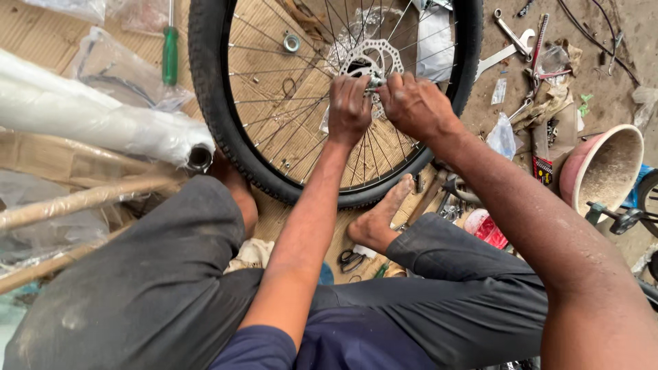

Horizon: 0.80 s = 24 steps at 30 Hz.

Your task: The person is using a screwdriver to tighten the rotor onto a bicycle wheel hub and then sorts through a container of small metal parts by hand.

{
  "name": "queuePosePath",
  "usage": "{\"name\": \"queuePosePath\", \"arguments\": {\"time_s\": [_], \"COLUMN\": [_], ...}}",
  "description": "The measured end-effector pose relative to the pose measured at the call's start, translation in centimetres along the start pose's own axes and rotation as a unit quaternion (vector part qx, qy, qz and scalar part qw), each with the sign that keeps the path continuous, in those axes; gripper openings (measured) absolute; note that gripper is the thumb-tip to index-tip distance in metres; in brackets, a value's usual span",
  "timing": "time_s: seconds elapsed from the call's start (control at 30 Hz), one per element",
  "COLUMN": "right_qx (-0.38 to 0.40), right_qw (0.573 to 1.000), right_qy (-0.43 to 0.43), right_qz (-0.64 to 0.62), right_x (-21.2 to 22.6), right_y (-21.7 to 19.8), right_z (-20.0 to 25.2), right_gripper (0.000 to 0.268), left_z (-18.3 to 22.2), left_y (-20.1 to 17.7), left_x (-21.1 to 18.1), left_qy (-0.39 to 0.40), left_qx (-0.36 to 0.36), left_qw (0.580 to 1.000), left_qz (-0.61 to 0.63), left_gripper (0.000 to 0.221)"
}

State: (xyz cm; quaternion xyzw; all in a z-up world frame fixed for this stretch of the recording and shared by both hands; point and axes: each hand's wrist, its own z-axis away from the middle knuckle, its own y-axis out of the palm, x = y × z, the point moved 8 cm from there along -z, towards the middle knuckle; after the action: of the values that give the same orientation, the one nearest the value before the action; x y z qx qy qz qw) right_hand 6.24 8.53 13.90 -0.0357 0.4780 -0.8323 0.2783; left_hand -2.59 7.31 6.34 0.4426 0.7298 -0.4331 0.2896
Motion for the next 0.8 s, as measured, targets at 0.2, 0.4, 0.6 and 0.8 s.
{"name": "queuePosePath", "arguments": {"time_s": [0.2,0.4,0.6,0.8], "right_qx": [0.011,-0.027,-0.168,-0.266], "right_qw": [0.782,0.556,0.777,0.964], "right_qy": [0.366,0.392,0.364,0.006], "right_qz": [-0.505,-0.732,-0.485,0.028], "right_x": [-5.5,-3.4,-3.0,2.0], "right_y": [8.0,11.0,3.7,-3.0], "right_z": [0.7,3.1,4.6,5.6], "right_gripper": [0.032,0.032,0.022,0.028], "left_z": [5.0,10.3,10.3,11.2], "left_y": [0.9,11.5,15.8,15.8], "left_x": [-0.3,1.7,3.7,4.1], "left_qy": [-0.283,-0.599,-0.595,-0.612], "left_qx": [-0.039,-0.063,-0.067,-0.053], "left_qw": [0.958,0.582,0.384,0.389], "left_qz": [0.015,0.546,0.703,0.686], "left_gripper": [0.021,0.03,0.014,0.019]}}
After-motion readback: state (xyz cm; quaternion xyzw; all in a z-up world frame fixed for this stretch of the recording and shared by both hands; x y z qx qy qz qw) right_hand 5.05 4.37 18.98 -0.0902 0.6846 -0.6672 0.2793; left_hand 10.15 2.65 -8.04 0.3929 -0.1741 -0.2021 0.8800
